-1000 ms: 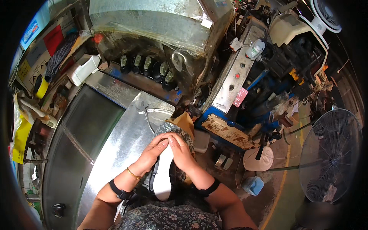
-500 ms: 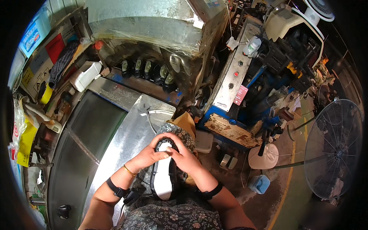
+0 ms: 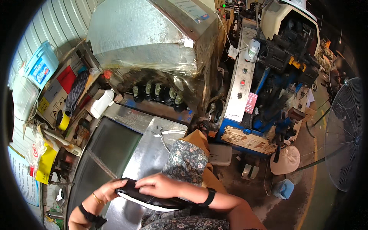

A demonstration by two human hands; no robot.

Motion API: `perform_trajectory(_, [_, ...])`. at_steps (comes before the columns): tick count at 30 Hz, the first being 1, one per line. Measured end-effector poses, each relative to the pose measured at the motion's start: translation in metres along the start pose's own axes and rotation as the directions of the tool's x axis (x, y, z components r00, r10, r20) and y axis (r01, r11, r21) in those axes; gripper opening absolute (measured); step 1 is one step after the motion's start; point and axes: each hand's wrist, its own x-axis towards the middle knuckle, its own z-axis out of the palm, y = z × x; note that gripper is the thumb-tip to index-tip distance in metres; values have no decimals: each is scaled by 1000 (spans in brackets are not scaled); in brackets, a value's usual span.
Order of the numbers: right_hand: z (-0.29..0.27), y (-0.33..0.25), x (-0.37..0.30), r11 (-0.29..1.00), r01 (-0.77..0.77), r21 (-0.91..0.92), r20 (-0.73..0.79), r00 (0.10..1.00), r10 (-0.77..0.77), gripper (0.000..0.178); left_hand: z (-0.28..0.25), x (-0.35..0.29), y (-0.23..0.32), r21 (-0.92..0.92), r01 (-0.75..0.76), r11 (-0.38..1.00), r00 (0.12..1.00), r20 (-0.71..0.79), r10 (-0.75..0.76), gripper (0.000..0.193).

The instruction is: Manually assembling shoe components at a factory station.

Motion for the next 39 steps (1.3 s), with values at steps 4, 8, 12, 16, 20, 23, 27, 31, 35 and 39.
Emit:
perform_trajectory(4, [-43,53,-8,971,-98,-219,-583,811,-50,20,-34,-12,-17,-163,-250,954,959,-177,221,45])
perform_trajectory(8, [-48,68,-14,999,-20,-48,-739,674,-22,14,-40,-5,51,-58,-606,793,766,-314,562,40])
perform_trajectory(12, [-51,70,-17,951,-35,-307,-715,669,-206,13,-43,75,123,84,-787,611,534,-402,743,36])
perform_trajectory(16, [-47,73,-10,837,-130,-532,-618,735,-279,15,-47,202,174,292,-783,549,472,-295,831,43])
perform_trajectory(20, [-43,68,-7,818,-81,-569,-563,763,-317,17,-70,300,170,748,-511,424,515,-128,848,55])
perform_trajectory(23, [-48,76,-13,810,-94,-579,-593,731,-338,18,-48,326,162,747,-479,461,445,-247,861,54])
perform_trajectory(27, [-42,77,-9,777,-57,-627,-527,765,-369,20,-108,302,92,492,-614,617,442,-434,785,51])
perform_trajectory(31, [-52,74,-22,729,-52,-682,-469,796,-382,24,-120,174,4,913,-112,392,310,-343,887,49])
perform_trajectory(35, [-41,63,-16,729,48,-682,-363,844,-395,24,-267,-40,-191,340,924,-175,181,14,983,42])
perform_trajectory(39, [-39,67,-17,721,43,-691,-356,848,-392,22,-242,-71,-240,217,969,119,15,-531,847,38])
